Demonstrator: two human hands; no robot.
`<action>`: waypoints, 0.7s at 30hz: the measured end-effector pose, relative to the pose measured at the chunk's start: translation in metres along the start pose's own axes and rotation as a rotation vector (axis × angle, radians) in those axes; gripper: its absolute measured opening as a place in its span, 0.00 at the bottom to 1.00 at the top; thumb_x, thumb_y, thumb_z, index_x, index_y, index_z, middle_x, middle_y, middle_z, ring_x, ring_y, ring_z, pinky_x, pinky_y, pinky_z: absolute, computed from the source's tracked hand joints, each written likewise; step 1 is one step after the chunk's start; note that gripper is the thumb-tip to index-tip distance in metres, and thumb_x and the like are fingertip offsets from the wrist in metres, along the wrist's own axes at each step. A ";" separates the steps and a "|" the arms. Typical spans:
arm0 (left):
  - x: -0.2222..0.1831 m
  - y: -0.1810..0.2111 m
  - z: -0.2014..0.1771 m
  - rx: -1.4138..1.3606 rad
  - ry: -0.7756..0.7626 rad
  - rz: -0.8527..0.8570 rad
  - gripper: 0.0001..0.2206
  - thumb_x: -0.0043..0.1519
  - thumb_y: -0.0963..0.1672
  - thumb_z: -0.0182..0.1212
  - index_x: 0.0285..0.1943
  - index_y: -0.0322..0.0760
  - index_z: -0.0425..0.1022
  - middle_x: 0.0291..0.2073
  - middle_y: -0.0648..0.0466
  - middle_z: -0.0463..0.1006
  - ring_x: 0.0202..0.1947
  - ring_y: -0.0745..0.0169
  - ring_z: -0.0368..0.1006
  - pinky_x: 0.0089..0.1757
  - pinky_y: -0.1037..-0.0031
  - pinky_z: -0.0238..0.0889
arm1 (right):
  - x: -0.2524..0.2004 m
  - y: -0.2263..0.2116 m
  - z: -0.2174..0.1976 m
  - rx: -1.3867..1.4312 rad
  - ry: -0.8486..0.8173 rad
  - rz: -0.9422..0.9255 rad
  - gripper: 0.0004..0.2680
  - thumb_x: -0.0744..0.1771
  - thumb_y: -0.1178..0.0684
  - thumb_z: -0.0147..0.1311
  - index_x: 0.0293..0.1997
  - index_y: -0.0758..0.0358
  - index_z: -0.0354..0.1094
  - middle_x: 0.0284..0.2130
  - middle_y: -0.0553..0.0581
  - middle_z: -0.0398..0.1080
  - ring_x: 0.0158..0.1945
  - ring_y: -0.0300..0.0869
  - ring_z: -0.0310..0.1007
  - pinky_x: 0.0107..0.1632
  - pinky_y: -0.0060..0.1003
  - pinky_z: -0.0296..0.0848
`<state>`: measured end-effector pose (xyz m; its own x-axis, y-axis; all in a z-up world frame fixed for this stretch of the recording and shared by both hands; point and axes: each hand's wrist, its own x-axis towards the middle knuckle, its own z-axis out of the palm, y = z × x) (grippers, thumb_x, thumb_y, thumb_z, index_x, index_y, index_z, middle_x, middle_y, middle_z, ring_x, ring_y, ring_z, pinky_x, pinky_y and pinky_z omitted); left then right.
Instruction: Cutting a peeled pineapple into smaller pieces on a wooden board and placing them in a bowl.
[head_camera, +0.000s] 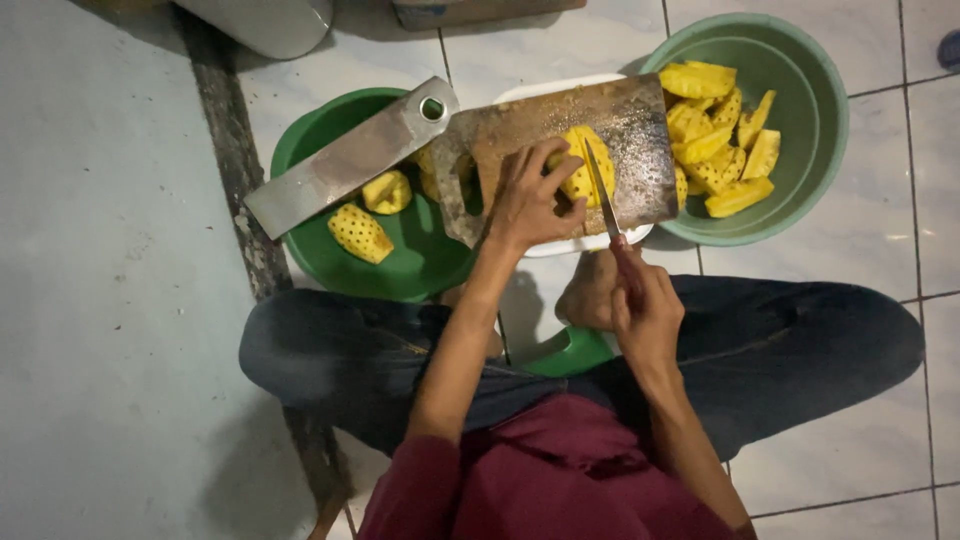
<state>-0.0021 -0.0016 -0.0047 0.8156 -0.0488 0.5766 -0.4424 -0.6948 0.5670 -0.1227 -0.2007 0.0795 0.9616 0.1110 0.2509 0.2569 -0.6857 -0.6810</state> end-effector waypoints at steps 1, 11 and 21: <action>0.003 -0.001 -0.001 0.002 0.003 -0.001 0.21 0.50 0.55 0.67 0.49 0.48 0.78 0.53 0.52 0.72 0.51 0.45 0.72 0.49 0.57 0.62 | 0.003 -0.002 -0.001 0.000 -0.001 -0.003 0.19 0.63 0.68 0.57 0.61 0.63 0.73 0.41 0.62 0.73 0.46 0.59 0.77 0.46 0.48 0.74; 0.001 -0.004 0.001 -0.083 0.010 0.002 0.22 0.46 0.51 0.69 0.50 0.46 0.78 0.51 0.49 0.72 0.50 0.42 0.71 0.49 0.57 0.65 | 0.031 -0.006 0.018 -0.083 -0.093 0.048 0.16 0.66 0.62 0.58 0.60 0.56 0.74 0.38 0.60 0.71 0.41 0.62 0.76 0.40 0.50 0.75; 0.012 0.007 -0.014 -0.096 0.027 0.035 0.22 0.49 0.53 0.68 0.50 0.44 0.76 0.50 0.47 0.69 0.48 0.39 0.70 0.49 0.56 0.66 | 0.030 -0.013 0.017 -0.279 -0.201 0.074 0.18 0.67 0.58 0.52 0.66 0.48 0.67 0.38 0.60 0.67 0.37 0.66 0.75 0.35 0.57 0.74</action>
<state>-0.0005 0.0030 0.0141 0.7889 -0.0516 0.6123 -0.5055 -0.6210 0.5990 -0.0956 -0.1762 0.0846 0.9836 0.1738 0.0486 0.1760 -0.8645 -0.4707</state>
